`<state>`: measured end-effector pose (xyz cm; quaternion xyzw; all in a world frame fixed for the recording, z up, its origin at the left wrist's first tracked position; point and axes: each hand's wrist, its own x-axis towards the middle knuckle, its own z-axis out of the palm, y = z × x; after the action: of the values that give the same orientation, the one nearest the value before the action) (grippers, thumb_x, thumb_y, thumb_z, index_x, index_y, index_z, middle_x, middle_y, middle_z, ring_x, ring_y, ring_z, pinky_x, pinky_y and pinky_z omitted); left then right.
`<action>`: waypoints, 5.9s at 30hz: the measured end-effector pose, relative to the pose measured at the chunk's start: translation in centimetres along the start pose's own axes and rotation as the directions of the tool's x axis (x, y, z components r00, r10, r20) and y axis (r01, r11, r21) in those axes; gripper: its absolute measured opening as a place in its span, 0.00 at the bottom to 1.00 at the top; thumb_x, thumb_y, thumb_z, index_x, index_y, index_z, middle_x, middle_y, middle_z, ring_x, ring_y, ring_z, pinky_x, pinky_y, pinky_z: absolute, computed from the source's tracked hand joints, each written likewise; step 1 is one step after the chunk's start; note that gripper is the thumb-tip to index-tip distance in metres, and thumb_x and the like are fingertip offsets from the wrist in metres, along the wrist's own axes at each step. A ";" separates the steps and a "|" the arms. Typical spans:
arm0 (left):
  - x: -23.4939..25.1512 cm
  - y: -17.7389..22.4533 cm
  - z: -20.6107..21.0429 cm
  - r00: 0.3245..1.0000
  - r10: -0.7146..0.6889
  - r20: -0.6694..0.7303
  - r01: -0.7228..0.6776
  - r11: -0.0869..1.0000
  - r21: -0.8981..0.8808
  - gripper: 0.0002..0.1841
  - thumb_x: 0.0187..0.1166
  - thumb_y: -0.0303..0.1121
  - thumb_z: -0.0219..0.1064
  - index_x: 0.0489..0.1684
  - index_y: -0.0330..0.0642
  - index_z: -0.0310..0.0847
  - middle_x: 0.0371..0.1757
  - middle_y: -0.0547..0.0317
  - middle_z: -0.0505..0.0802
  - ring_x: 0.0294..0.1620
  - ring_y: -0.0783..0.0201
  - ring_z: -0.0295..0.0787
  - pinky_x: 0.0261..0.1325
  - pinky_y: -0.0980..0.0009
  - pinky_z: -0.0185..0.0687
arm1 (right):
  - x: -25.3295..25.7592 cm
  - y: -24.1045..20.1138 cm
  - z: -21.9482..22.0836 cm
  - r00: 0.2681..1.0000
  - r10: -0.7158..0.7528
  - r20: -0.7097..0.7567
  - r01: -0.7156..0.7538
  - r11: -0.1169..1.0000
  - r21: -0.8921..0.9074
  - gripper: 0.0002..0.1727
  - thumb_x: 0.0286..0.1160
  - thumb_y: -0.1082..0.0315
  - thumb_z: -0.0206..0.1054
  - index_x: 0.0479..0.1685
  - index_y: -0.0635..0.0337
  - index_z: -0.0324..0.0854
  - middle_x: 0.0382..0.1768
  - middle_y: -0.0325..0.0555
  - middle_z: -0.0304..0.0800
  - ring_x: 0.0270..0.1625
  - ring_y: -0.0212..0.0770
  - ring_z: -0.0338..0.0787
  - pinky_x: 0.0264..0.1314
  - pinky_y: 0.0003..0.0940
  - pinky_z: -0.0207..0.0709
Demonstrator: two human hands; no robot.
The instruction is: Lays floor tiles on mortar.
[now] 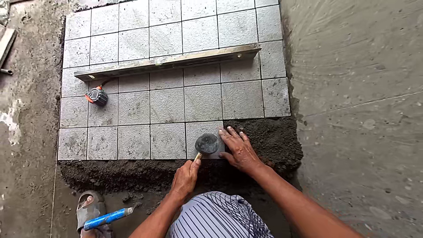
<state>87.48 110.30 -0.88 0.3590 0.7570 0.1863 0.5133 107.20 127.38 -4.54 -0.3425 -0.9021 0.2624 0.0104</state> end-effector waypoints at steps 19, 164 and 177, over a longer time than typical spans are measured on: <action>2.4 2.1 -0.6 0.996 -0.015 -0.083 0.010 0.998 -0.062 0.35 0.89 0.65 0.36 0.31 0.45 0.78 0.17 0.60 0.79 0.17 0.60 0.76 0.25 0.59 0.77 | -2.1 -3.0 4.0 0.983 0.033 -0.182 -0.052 0.994 -0.101 0.31 0.70 0.61 0.75 0.76 0.58 0.81 0.87 0.48 0.71 0.90 0.49 0.66 0.85 0.63 0.61; 4.9 13.2 3.7 0.952 -0.134 0.274 0.300 0.578 -0.759 0.30 0.95 0.56 0.37 0.47 0.36 0.73 0.14 0.61 0.74 0.06 0.67 0.69 0.08 0.71 0.72 | 5.3 5.9 -3.1 0.738 0.580 -0.346 -0.582 0.806 0.110 0.24 0.84 0.62 0.61 0.78 0.54 0.80 0.87 0.52 0.69 0.90 0.57 0.63 0.87 0.74 0.48; 11.4 20.7 10.7 0.890 0.015 0.457 0.411 0.409 -0.815 0.34 0.90 0.65 0.34 0.39 0.42 0.71 0.12 0.63 0.73 0.07 0.67 0.70 0.11 0.73 0.72 | 0.3 11.6 -4.9 0.740 0.532 -0.412 -0.530 0.838 0.131 0.27 0.77 0.83 0.55 0.78 0.69 0.76 0.81 0.59 0.76 0.83 0.56 0.77 0.84 0.57 0.68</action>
<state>102.09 131.65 0.89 -0.0339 0.4584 0.4184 0.7834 115.03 137.16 -5.95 -0.6342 -0.7410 0.1738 0.1359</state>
